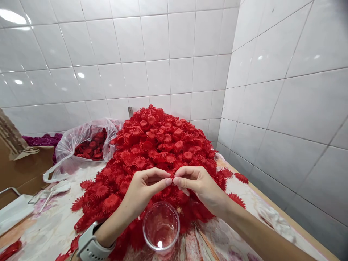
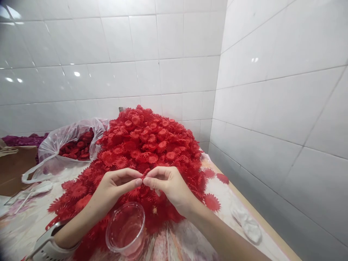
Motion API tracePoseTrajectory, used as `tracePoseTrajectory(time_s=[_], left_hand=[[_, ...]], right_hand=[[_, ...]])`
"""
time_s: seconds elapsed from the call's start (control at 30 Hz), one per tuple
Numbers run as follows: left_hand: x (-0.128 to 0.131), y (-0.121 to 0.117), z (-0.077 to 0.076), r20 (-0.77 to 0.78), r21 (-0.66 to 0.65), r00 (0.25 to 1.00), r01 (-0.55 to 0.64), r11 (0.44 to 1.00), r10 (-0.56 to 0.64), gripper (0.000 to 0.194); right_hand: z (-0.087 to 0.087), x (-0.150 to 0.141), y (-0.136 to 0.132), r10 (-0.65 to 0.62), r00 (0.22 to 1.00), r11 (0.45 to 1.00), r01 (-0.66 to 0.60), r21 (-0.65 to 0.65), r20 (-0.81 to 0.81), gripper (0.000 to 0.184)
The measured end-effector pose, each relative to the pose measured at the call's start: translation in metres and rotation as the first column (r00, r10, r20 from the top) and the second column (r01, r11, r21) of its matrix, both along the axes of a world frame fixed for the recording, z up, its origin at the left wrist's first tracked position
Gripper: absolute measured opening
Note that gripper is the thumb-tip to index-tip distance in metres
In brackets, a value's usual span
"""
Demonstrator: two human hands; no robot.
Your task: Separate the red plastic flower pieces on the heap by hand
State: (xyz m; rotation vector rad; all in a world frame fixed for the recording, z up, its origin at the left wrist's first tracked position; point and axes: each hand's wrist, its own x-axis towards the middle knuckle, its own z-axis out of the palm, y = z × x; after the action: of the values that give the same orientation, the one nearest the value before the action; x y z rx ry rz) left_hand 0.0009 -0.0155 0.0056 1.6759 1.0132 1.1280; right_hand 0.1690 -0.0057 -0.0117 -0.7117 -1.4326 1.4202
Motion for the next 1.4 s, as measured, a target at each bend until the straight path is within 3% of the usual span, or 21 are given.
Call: tracePoseTrajectory(time_s=[0.27,0.37,0.57,0.73,0.83,1.07,1.2,1.3,1.4], left_hand=[[-0.002,0.001,0.0,-0.017,0.003,0.999,-0.051,0.999,0.051,0.016],[-0.005,0.007,0.001,0.038,0.031,0.986,-0.165,0.986,0.164,0.018],[-0.015,0.02,-0.001,-0.004,0.121,0.928,-0.37,0.921,0.373,0.02],[-0.033,0.034,0.001,0.022,0.252,0.816,-0.564,0.786,0.578,0.022],[-0.037,0.037,0.002,0.028,0.282,0.822,-0.552,0.785,0.568,0.023],[-0.026,0.032,-0.001,0.008,0.251,0.863,-0.49,0.835,0.505,0.023],[-0.021,0.027,0.0,0.004,0.221,0.892,-0.442,0.869,0.452,0.023],[-0.017,0.022,0.001,0.005,0.198,0.92,-0.385,0.902,0.391,0.022],[-0.012,0.015,0.0,-0.029,0.22,0.947,-0.305,0.927,0.319,0.018]], right_hand=[[0.0,0.003,0.001,0.017,1.0,0.999,-0.016,-0.03,0.014,0.015],[0.004,0.005,0.002,-0.03,1.0,0.999,0.03,-0.02,0.008,0.016],[0.007,0.007,0.004,-0.085,0.996,0.996,0.085,0.009,0.009,0.019],[0.01,0.012,0.004,-0.136,0.991,0.989,0.134,0.063,0.017,0.019],[0.011,0.012,0.006,-0.188,0.982,0.981,0.189,0.05,-0.018,0.022],[0.01,0.006,0.008,-0.175,0.973,0.984,0.176,-0.01,-0.148,0.025],[0.008,0.007,0.009,-0.213,0.971,0.977,0.212,-0.017,-0.109,0.028],[0.006,0.008,0.01,-0.393,0.919,0.914,0.388,0.117,0.019,0.027],[0.005,0.006,0.006,-0.598,0.799,0.735,0.518,0.438,0.061,0.015]])
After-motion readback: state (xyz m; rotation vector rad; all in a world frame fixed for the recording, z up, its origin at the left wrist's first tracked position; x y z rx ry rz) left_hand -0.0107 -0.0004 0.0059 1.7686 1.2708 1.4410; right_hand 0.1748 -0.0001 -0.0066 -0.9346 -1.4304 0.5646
